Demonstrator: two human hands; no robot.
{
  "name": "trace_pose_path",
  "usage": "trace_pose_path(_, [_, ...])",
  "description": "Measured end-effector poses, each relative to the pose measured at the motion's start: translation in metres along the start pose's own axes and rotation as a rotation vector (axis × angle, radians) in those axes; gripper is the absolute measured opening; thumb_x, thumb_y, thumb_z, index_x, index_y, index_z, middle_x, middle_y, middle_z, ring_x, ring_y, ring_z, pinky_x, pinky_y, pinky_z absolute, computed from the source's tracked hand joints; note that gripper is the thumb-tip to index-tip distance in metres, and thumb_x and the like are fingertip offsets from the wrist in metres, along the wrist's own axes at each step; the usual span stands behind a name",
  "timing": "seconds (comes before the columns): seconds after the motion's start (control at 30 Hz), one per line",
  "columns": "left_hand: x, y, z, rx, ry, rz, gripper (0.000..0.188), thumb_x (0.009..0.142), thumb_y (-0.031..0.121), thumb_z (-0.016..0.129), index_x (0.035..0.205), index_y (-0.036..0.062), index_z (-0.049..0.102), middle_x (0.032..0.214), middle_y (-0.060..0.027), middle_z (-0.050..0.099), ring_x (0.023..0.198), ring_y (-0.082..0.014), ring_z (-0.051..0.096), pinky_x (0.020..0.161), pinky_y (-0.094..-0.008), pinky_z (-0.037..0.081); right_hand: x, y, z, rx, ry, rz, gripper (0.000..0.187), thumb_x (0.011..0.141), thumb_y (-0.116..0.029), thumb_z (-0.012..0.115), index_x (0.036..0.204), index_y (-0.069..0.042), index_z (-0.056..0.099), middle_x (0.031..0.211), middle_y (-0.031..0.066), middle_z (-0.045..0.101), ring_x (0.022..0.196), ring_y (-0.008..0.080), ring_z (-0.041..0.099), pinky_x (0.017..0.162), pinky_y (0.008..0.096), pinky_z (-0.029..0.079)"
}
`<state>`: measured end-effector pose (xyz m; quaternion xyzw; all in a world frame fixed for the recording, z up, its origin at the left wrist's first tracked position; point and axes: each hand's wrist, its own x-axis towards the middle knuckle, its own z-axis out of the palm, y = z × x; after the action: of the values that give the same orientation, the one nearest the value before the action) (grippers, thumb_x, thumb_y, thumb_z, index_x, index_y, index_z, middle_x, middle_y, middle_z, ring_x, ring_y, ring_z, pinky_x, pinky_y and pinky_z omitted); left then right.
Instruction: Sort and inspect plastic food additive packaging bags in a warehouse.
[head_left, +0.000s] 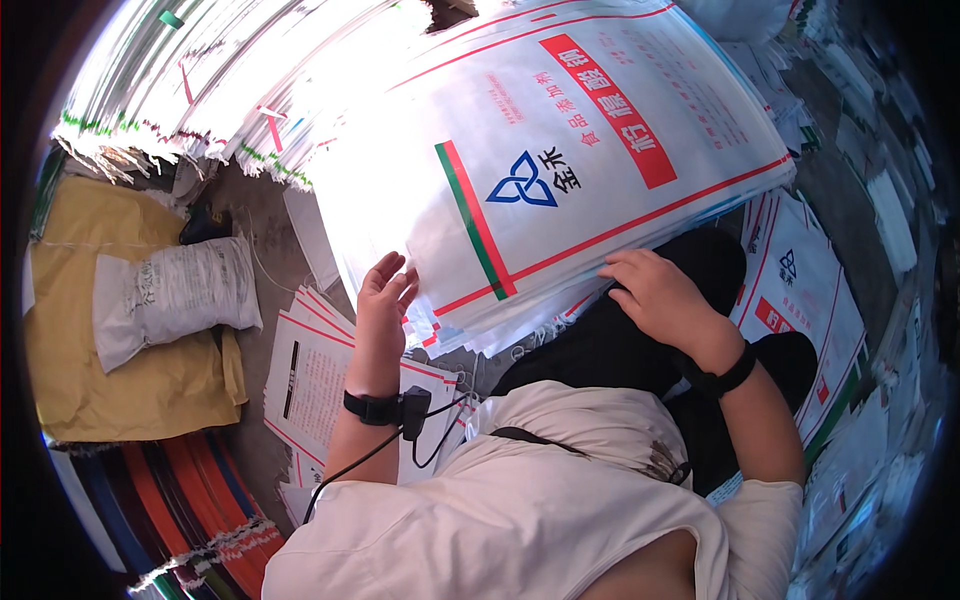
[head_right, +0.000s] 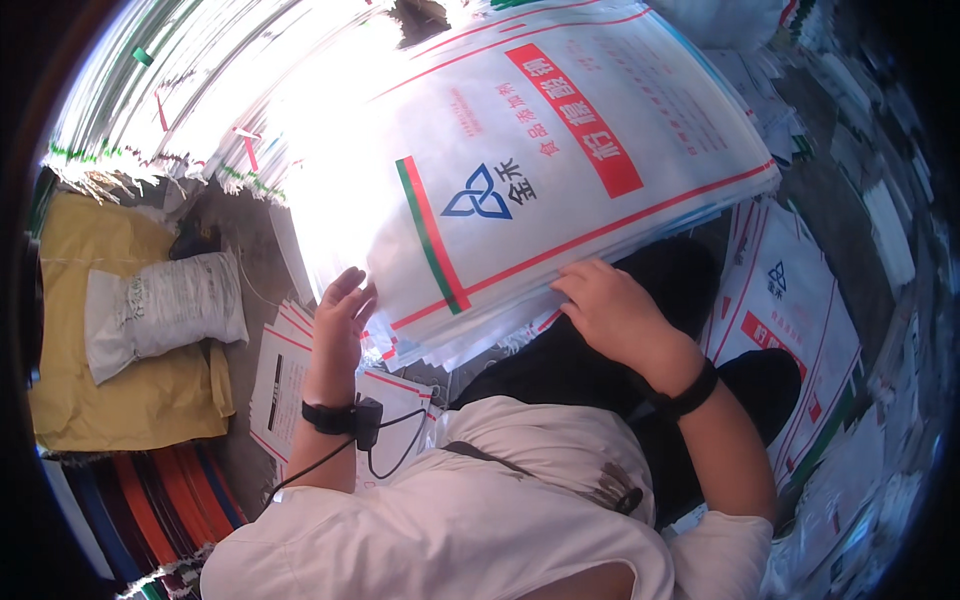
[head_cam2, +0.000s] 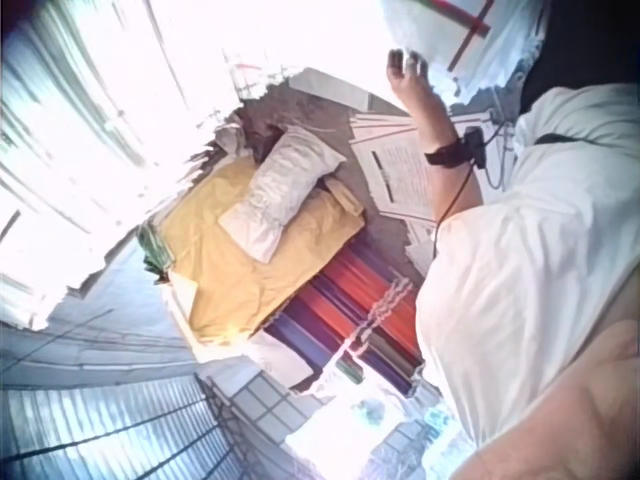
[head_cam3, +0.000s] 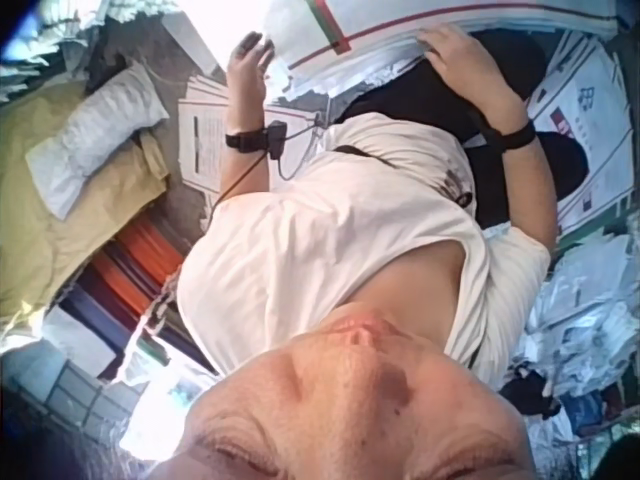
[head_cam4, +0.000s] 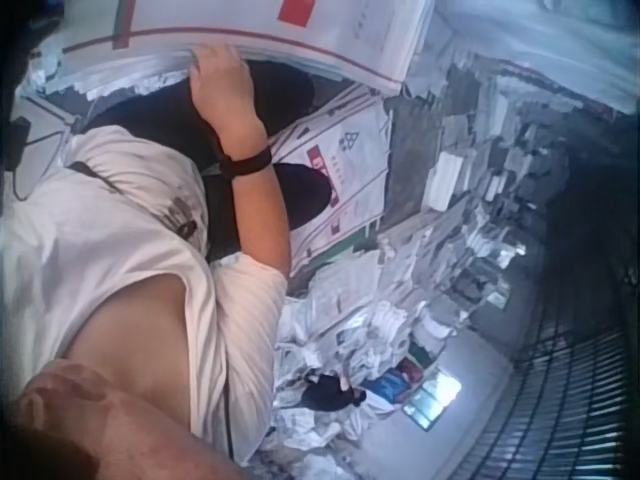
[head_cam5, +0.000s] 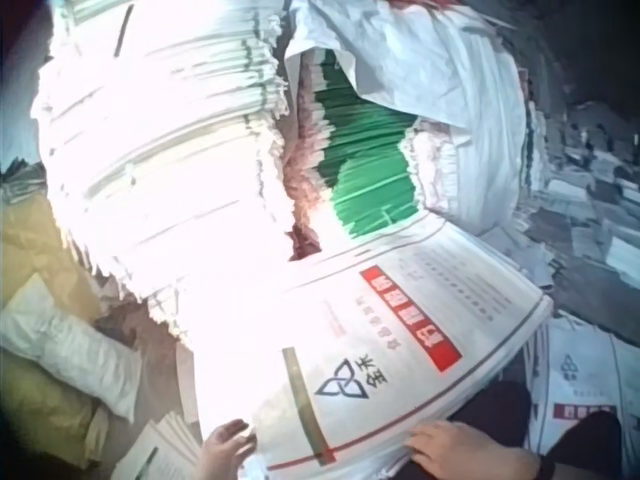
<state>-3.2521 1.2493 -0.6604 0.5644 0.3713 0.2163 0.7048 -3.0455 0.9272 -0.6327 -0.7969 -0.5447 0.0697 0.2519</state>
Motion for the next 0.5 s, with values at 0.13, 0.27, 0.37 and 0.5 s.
trace_pose_path(0.13, [0.005,-0.004,-0.001,-0.006,0.005,-0.003,0.05,0.097,0.009,0.058,0.142,-0.0056,0.044,0.142,-0.017,0.051,0.121,-0.0233,0.057,0.103,-0.0367,0.046,-0.006,0.002,0.003,0.024,-0.045,0.063,0.028,0.088,-0.011,0.067,0.113,-0.002,0.067,0.12,0.0148,0.065,0.112,0.0335,0.061,0.097,0.0428,0.05])
trace_pose_path(0.27, [0.015,-0.011,-0.004,0.016,-0.007,0.012,0.052,0.095,0.011,0.06,0.143,-0.0061,0.046,0.132,-0.0153,0.058,0.117,-0.0214,0.058,0.102,-0.0339,0.043,-0.012,0.008,0.014,0.038,-0.05,0.085,0.028,0.088,-0.013,0.067,0.115,-0.003,0.067,0.12,0.0152,0.066,0.114,0.0329,0.061,0.098,0.0432,0.049])
trace_pose_path(0.37, [0.019,-0.016,-0.005,0.07,-0.02,0.035,0.055,0.095,0.01,0.059,0.145,-0.0068,0.044,0.131,-0.0153,0.061,0.115,-0.0208,0.059,0.102,-0.0322,0.043,-0.015,0.008,0.02,0.024,-0.044,0.085,0.028,0.088,-0.014,0.067,0.115,-0.004,0.067,0.12,0.0147,0.066,0.116,0.0317,0.06,0.101,0.043,0.047])
trace_pose_path(0.5, [0.018,-0.021,0.006,0.292,0.013,0.156,0.056,0.097,0.006,0.057,0.148,-0.0077,0.04,0.137,-0.0159,0.059,0.115,-0.0218,0.062,0.098,-0.0313,0.048,-0.019,0.011,0.023,0.012,-0.043,0.094,0.027,0.089,-0.014,0.067,0.114,-0.004,0.067,0.12,0.0137,0.067,0.117,0.0302,0.06,0.102,0.0428,0.045])
